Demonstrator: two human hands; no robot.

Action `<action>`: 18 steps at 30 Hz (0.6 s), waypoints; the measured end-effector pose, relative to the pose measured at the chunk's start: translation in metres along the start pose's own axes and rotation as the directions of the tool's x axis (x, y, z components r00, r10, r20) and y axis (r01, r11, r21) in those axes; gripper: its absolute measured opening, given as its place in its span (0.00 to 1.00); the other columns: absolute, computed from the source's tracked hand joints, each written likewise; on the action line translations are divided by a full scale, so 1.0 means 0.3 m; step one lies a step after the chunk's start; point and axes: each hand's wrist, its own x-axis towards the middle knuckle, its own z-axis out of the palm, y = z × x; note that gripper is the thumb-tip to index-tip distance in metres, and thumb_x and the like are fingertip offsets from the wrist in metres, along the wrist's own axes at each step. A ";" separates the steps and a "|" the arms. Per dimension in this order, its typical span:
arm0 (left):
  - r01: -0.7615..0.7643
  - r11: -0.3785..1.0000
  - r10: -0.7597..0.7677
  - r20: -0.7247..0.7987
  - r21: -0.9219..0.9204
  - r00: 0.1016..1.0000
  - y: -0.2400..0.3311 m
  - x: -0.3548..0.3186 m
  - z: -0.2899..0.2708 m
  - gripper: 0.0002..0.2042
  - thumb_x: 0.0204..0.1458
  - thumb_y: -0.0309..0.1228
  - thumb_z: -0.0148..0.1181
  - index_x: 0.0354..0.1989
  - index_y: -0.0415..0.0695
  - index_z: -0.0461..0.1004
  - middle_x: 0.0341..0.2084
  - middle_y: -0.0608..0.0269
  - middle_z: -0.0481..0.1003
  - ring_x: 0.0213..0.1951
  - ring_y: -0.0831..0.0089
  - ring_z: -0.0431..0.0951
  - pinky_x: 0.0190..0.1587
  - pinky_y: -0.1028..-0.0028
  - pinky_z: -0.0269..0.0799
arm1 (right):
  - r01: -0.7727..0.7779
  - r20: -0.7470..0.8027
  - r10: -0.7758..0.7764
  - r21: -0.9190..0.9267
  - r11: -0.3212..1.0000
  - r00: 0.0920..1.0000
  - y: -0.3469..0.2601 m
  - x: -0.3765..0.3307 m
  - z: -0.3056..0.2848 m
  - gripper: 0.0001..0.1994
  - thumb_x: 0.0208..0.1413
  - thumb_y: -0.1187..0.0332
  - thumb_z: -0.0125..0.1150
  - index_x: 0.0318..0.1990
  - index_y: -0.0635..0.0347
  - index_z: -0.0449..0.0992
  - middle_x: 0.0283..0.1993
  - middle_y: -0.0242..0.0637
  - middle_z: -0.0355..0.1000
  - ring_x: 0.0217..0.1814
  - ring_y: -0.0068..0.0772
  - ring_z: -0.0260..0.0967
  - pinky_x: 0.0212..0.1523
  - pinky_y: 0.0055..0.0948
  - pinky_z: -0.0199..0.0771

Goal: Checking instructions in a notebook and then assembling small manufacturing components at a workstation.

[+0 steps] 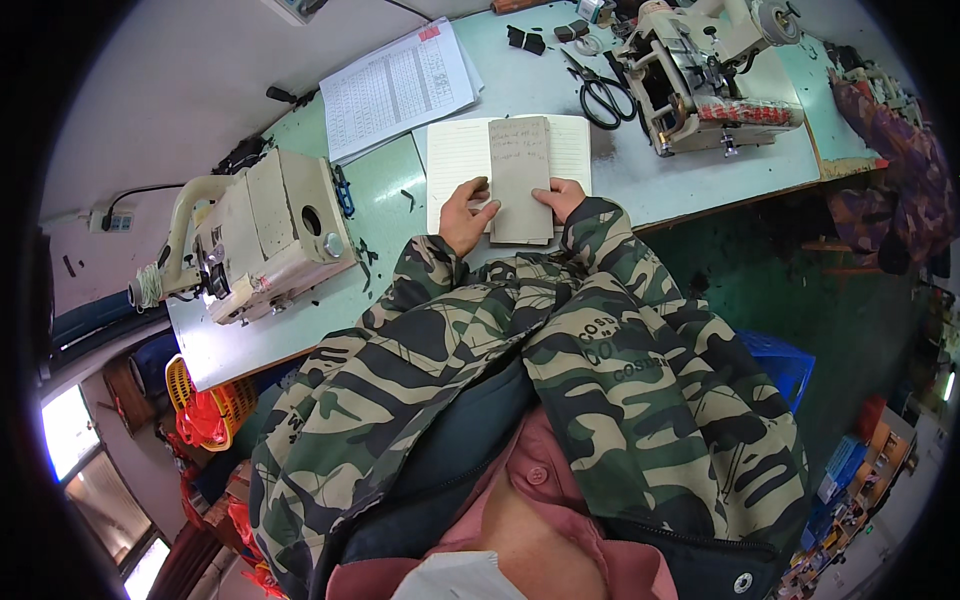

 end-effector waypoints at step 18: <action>-0.066 0.997 0.068 -0.052 0.034 0.996 -0.022 -0.003 0.002 0.16 0.45 0.27 0.58 0.43 0.37 0.69 0.40 0.53 0.70 0.41 0.65 0.73 0.37 0.75 0.72 | -0.021 0.028 0.022 -0.036 0.999 0.999 0.009 0.012 -0.002 0.15 0.51 0.70 0.55 0.45 0.69 0.68 0.39 0.41 0.71 0.38 0.32 0.72 0.37 0.30 0.76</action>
